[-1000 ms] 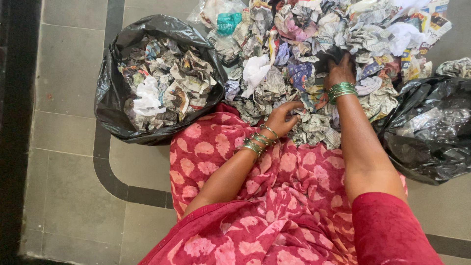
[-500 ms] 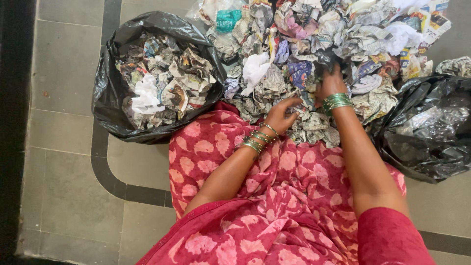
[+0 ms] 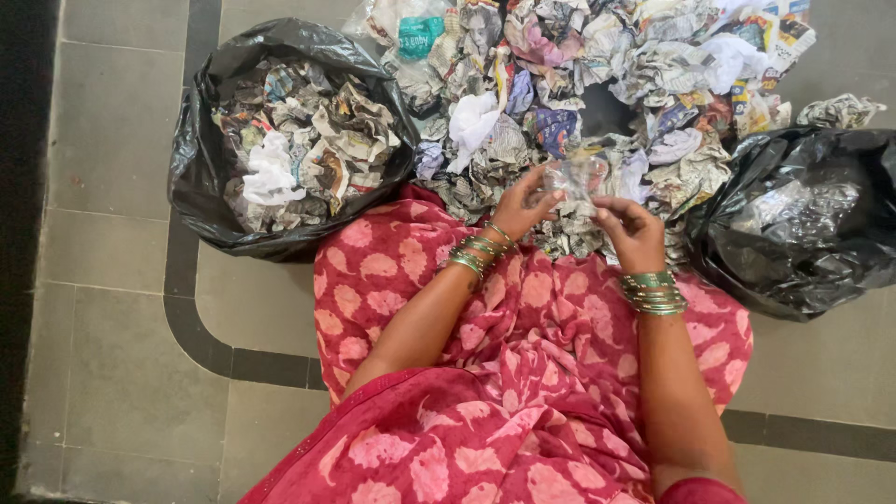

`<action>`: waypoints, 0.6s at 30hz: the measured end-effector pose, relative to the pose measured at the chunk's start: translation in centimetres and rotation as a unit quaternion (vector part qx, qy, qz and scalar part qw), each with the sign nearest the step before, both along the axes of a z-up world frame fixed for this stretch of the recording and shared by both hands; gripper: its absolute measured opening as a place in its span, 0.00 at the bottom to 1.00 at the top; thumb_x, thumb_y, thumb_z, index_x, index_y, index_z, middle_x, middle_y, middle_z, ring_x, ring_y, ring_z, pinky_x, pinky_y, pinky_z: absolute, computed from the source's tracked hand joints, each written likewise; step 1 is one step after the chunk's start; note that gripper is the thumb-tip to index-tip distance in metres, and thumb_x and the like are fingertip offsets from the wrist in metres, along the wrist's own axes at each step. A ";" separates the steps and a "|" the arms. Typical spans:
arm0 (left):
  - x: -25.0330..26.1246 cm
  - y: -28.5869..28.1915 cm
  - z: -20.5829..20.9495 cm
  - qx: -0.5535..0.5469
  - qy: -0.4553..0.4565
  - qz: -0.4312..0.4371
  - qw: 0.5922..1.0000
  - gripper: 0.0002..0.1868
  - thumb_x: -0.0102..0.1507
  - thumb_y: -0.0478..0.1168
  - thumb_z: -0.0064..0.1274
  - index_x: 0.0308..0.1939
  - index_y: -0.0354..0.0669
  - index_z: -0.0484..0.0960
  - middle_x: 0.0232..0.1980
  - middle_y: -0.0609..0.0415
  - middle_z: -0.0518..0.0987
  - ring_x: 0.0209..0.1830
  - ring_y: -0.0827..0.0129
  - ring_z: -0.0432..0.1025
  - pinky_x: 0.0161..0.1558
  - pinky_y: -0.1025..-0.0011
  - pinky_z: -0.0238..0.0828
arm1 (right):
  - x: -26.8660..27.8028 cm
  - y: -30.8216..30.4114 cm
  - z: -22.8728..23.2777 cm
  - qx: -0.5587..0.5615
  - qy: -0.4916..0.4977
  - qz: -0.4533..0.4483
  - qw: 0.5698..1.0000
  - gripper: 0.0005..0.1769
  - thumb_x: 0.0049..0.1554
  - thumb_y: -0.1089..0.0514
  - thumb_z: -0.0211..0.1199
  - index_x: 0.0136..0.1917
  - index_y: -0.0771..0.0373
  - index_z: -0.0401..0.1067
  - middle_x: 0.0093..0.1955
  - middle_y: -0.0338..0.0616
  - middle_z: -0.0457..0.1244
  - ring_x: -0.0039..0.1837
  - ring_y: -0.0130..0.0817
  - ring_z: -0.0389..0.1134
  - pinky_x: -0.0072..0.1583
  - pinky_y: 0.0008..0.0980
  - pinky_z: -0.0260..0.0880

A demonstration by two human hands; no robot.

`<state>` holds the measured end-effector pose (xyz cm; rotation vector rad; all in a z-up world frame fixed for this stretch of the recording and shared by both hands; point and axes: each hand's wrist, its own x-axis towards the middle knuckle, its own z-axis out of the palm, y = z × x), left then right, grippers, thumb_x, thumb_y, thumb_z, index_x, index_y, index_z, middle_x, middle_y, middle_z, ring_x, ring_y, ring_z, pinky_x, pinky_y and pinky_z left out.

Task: The person sits on the floor and sorts through a large pile of crumpled paper and plastic waste. They pick up individual pieces, crumple them, and place them into black plastic bags positioned on either side.

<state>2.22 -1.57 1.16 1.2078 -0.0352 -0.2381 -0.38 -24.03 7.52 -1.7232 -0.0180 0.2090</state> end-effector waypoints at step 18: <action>-2.4 1.6 0.1 0.303 -0.110 0.055 0.945 0.18 0.66 0.49 0.58 0.55 0.42 0.82 0.38 0.51 0.86 0.26 0.73 0.80 0.31 0.72 0.77 | 0.2 3.4 -1.4 -0.162 -0.120 0.037 0.979 0.27 0.64 0.57 0.66 0.72 0.66 0.64 0.41 0.40 0.67 0.41 0.23 0.66 0.44 0.25 0.68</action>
